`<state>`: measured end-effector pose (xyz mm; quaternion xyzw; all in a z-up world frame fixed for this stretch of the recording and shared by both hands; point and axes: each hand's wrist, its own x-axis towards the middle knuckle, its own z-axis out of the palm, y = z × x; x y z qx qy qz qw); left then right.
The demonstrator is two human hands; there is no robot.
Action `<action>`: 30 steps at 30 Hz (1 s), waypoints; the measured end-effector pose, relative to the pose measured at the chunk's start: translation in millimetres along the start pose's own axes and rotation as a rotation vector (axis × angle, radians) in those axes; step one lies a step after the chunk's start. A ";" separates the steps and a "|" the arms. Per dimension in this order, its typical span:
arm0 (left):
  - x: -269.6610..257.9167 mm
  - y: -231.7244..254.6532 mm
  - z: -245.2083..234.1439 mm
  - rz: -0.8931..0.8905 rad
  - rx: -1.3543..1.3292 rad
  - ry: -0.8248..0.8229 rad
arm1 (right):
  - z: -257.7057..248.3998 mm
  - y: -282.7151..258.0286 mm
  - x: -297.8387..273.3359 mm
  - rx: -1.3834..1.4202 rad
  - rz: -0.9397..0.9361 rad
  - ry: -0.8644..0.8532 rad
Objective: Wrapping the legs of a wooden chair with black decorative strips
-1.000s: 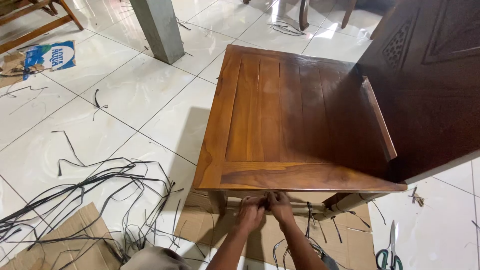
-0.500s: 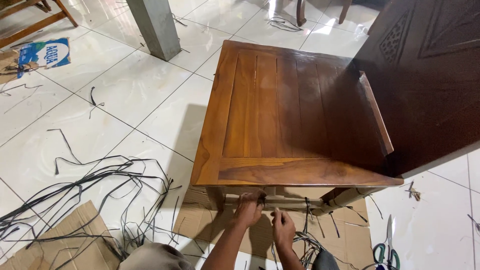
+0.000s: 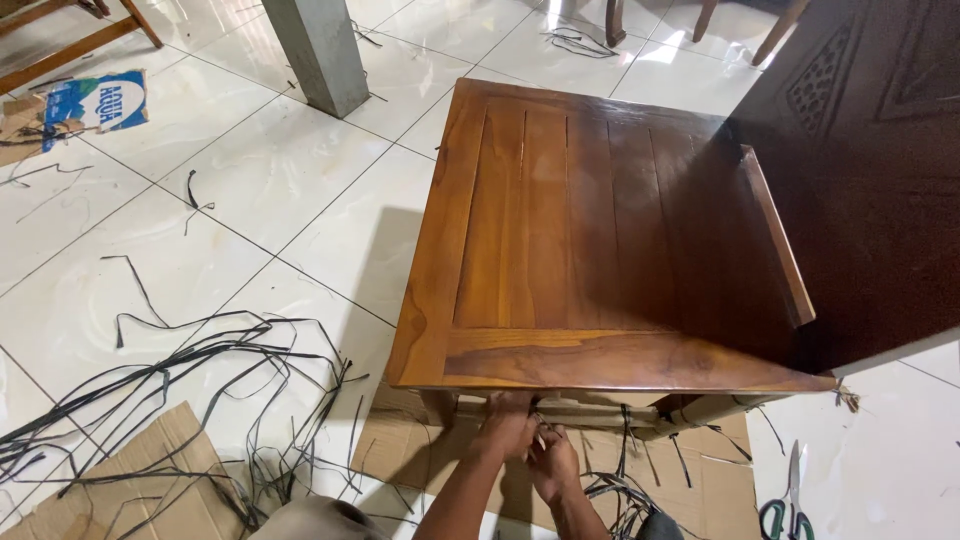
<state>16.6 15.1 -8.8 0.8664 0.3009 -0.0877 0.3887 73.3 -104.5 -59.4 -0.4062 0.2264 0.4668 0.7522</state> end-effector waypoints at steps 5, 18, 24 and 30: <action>24.0 -32.9 31.6 0.165 0.070 0.143 | -48.8 34.4 83.3 0.107 -0.099 -0.049; 52.8 -57.2 60.7 0.256 0.027 0.350 | 8.1 24.2 1.5 -0.239 -0.197 0.008; 67.4 -82.2 85.5 0.265 0.088 0.378 | -26.1 35.2 34.7 -0.303 -0.268 -0.091; -0.1 -8.0 5.3 0.039 -0.159 0.389 | 4.2 18.8 -9.3 -0.675 -0.321 0.057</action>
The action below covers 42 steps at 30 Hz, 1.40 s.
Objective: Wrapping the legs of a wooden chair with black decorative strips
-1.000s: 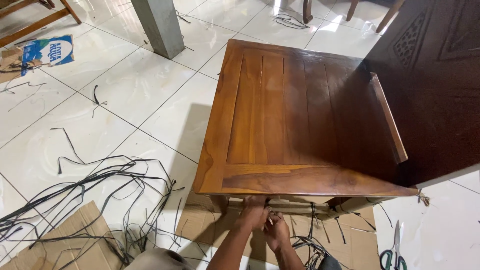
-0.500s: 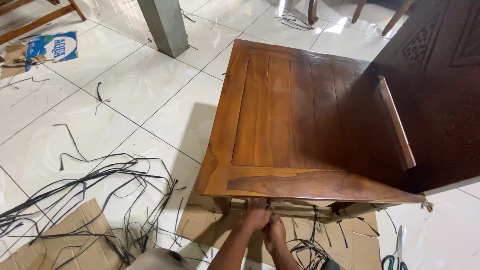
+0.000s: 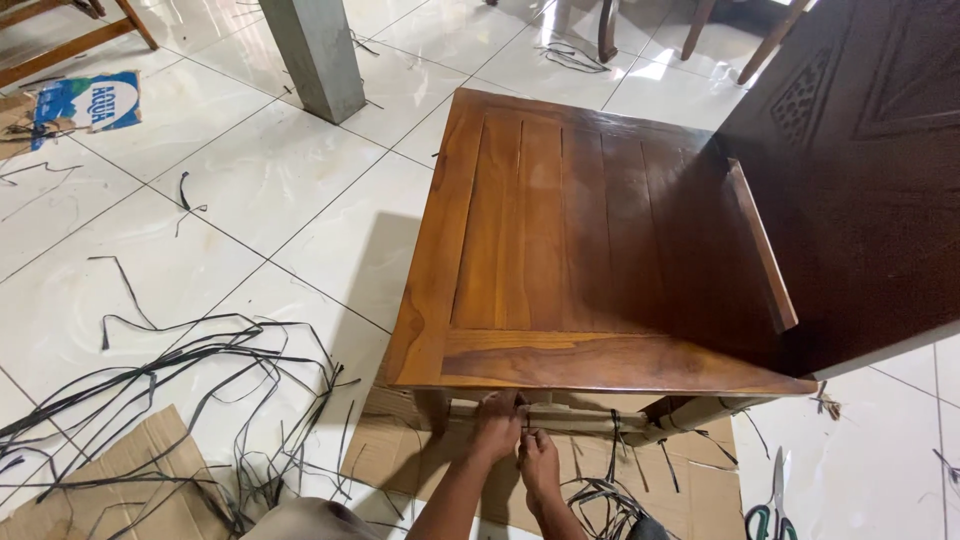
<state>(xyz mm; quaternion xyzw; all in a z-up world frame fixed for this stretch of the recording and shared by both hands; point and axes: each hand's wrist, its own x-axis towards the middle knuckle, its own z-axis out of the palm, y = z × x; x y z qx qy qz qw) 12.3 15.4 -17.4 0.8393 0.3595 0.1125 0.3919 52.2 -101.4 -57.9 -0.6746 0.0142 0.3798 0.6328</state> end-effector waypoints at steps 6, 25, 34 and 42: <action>8.0 -14.4 16.5 0.121 -0.065 0.118 | 3.0 -30.8 -23.0 -0.383 -0.030 0.061; -2.8 4.0 1.6 -0.079 -0.414 0.063 | -6.7 -20.7 -29.8 -0.861 -0.267 0.070; -5.4 1.1 6.5 0.051 -0.333 0.186 | -4.3 -28.4 -44.6 -0.790 -0.246 0.088; -7.6 6.8 1.8 0.079 -0.415 0.161 | -5.1 -38.1 -55.8 -0.841 -0.258 0.184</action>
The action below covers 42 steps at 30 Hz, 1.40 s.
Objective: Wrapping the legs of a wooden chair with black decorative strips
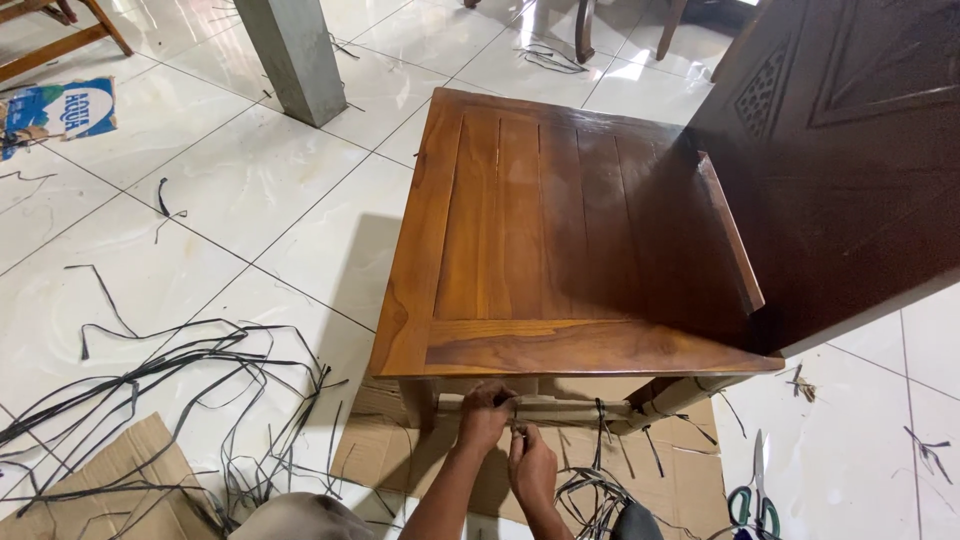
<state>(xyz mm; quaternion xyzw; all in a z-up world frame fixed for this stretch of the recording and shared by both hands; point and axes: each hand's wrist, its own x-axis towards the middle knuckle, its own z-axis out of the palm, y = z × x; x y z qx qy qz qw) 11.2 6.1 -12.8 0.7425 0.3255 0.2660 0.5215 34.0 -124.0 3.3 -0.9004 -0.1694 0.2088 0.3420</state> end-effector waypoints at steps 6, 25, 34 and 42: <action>-5.6 15.0 -6.8 -0.056 0.053 -0.058 | -17.3 -8.8 -7.1 0.021 -0.074 0.179; -1.9 17.9 -0.2 -0.173 -0.303 -0.055 | -42.2 -34.4 -5.2 0.601 0.045 -0.008; 2.4 12.5 -5.8 0.043 0.028 -0.125 | -23.4 -8.2 7.9 0.025 -0.437 0.248; 3.1 10.9 -12.5 0.244 -0.021 -0.126 | -37.7 -24.4 5.6 -0.070 -0.643 0.278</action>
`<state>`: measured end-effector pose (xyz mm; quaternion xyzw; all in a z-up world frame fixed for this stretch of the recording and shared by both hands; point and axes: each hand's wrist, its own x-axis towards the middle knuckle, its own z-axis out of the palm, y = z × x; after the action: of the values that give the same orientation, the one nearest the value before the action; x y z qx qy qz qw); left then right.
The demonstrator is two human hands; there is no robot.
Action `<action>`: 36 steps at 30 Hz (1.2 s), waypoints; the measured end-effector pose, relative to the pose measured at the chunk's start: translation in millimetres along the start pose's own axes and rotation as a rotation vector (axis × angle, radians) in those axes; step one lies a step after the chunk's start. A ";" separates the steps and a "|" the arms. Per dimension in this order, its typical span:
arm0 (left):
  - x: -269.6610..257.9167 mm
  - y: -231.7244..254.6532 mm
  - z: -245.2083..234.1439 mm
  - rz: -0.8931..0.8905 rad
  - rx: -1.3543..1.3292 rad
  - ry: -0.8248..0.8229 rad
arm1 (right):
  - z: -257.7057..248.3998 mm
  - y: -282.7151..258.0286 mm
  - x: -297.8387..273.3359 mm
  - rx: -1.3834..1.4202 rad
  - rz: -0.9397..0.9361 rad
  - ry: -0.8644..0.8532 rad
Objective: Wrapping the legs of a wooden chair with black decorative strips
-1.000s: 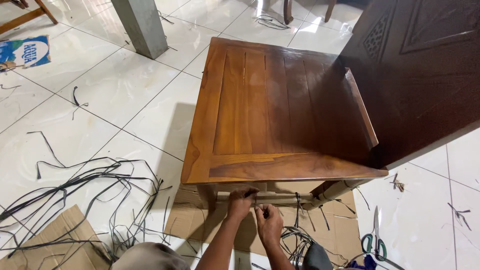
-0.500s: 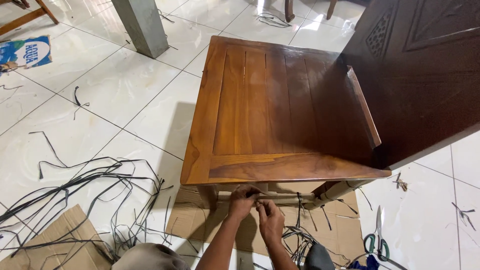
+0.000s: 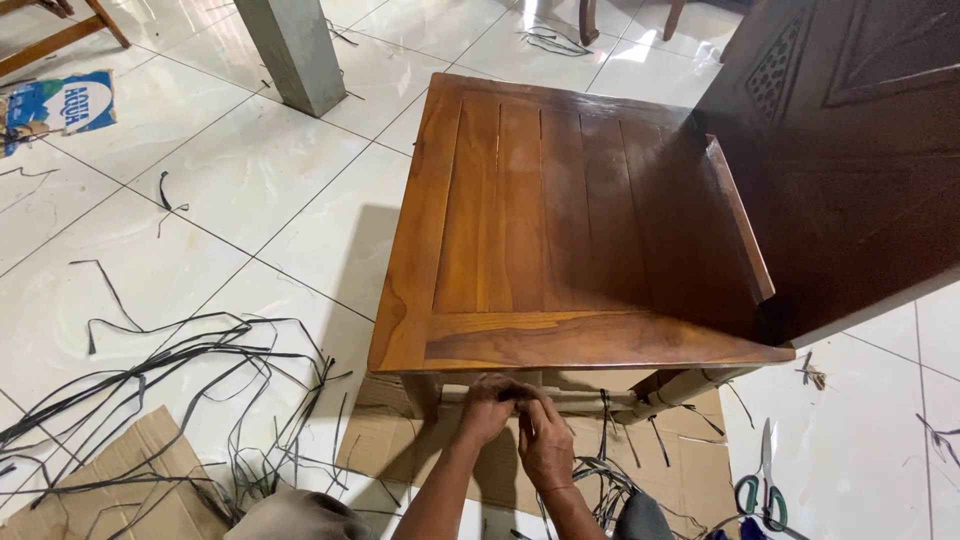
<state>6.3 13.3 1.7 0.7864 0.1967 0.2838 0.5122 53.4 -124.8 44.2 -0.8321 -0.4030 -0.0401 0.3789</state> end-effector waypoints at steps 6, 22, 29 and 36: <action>-1.5 4.9 -3.3 -0.146 0.020 -0.040 | 25.1 26.3 1.0 -0.028 0.148 -0.013; -2.8 11.2 -7.9 -0.309 -0.186 -0.057 | 17.6 13.5 14.4 0.323 0.736 -0.060; -1.5 4.2 -5.5 -0.281 -0.202 -0.039 | 25.2 16.8 10.7 0.080 0.564 -0.097; -0.6 14.0 -8.7 -0.273 -0.251 -0.048 | 28.8 18.0 7.3 -0.063 0.299 -0.087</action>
<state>0.5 13.4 17.1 0.6889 0.2522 0.2150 0.6446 64.1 -108.0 15.7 -0.8952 -0.2895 0.0402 0.3365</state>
